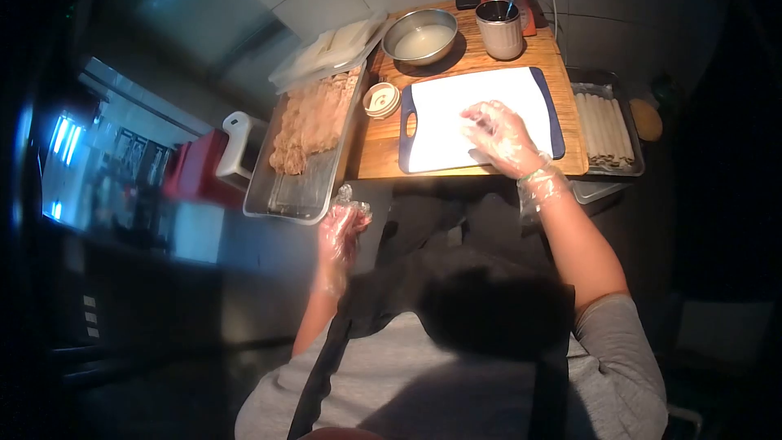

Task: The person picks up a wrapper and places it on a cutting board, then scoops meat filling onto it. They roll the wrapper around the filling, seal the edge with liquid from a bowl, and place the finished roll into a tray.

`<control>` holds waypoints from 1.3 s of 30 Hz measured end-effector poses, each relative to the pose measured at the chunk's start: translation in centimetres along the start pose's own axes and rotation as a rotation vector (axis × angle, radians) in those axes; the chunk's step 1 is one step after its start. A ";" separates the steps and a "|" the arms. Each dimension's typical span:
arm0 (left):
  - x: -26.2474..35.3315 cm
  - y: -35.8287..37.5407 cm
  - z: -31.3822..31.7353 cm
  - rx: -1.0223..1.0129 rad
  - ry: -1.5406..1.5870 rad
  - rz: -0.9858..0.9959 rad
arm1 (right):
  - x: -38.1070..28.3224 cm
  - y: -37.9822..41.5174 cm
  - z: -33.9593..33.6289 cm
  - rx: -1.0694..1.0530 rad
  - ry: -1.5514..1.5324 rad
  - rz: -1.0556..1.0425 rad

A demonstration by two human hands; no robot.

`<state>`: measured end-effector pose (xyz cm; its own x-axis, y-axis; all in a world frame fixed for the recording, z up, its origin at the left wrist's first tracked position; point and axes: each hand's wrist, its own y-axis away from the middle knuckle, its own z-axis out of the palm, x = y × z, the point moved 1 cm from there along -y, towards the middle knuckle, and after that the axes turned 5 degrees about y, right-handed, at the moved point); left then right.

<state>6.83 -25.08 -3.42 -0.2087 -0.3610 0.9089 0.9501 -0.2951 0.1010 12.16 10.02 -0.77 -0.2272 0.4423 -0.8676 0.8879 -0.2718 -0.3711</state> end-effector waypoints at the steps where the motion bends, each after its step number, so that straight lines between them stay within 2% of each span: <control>1: 0.2 0.0 0.3 -0.022 0.005 0.016 | 0.7 -0.8 -0.2 0.059 0.007 -0.079; 2: 0.6 0.0 0.8 -0.045 0.008 0.033 | 1.7 -1.6 -0.1 0.091 -0.174 -0.055; 4: 1.1 0.1 1.6 -0.082 0.083 -0.035 | 0.4 -3.0 -0.9 0.088 -0.203 0.037; 7: 0.3 -0.5 2.2 -0.164 0.130 -0.126 | -1.3 -3.0 -0.4 -0.005 -0.407 0.102; 10: -0.7 -1.8 4.3 -0.222 0.153 -0.219 | -3.5 -0.4 2.3 -0.108 -0.432 0.069; 12: 0.2 -4.0 7.6 -0.234 0.296 -0.148 | -8.6 1.0 2.8 -0.213 -0.214 -0.069; 14: 1.8 -7.5 11.4 -0.311 0.465 -0.059 | -10.4 1.1 4.3 -0.230 -0.056 -0.464; 16: 3.5 -10.9 14.7 -0.272 0.623 -0.067 | -10.9 1.6 5.5 -0.215 0.070 -0.445; 18: 5.1 -11.0 18.8 -0.123 0.543 -0.046 | -9.7 0.8 6.6 -0.120 0.078 -0.518; 19: 4.7 -11.8 19.6 -0.131 0.538 -0.055 | -8.7 -0.1 6.8 -0.015 0.117 -0.678; 20: 4.3 -12.2 19.9 -0.200 0.537 -0.095 | -8.1 -0.4 6.5 0.040 0.006 -0.648; 22: 3.5 -12.4 19.7 -0.253 0.487 -0.136 | -8.3 -0.8 5.6 0.223 0.123 -0.705; 24: 1.8 -12.5 19.1 -0.258 0.432 -0.087 | -6.9 -2.7 4.4 0.315 0.339 -0.809; 25: 1.3 -12.5 18.9 -0.263 0.406 -0.059 | -6.9 -3.4 3.9 0.294 0.146 -0.625; 26: 1.2 -12.6 18.7 -0.217 0.399 -0.085 | -6.3 -3.6 3.4 0.231 0.169 -0.497; 28: 1.5 -13.0 18.3 -0.128 0.383 -0.135 | -8.5 -2.6 3.6 0.032 -0.079 -0.270; 29: 1.7 -13.4 18.0 -0.116 0.333 -0.094 | -9.5 -1.5 3.8 -0.093 -0.125 -0.277; 32: 3.4 -11.6 20.4 0.104 0.413 -0.134 | -8.8 -0.1 5.5 -0.047 -0.036 -0.436; 35: 0.7 -13.4 18.8 -0.193 0.405 -0.166 | -7.0 -0.6 4.7 0.009 0.076 -0.485; 36: -0.4 -13.4 18.4 -0.221 0.425 -0.188 | -6.9 -1.3 4.3 0.164 0.105 -0.576; 38: -2.8 -11.9 18.4 -0.276 0.469 -0.232 | -5.3 -2.7 2.9 0.173 0.093 -0.532; 39: -3.8 -10.4 19.0 -0.131 0.345 -0.197 | -4.5 -2.9 2.9 0.156 0.127 -0.525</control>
<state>2.13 -3.81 -0.27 -0.4700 -0.5551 0.6862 0.8515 -0.4898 0.1870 9.46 6.28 3.28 -0.5641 0.6490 -0.5104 0.5968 -0.1067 -0.7952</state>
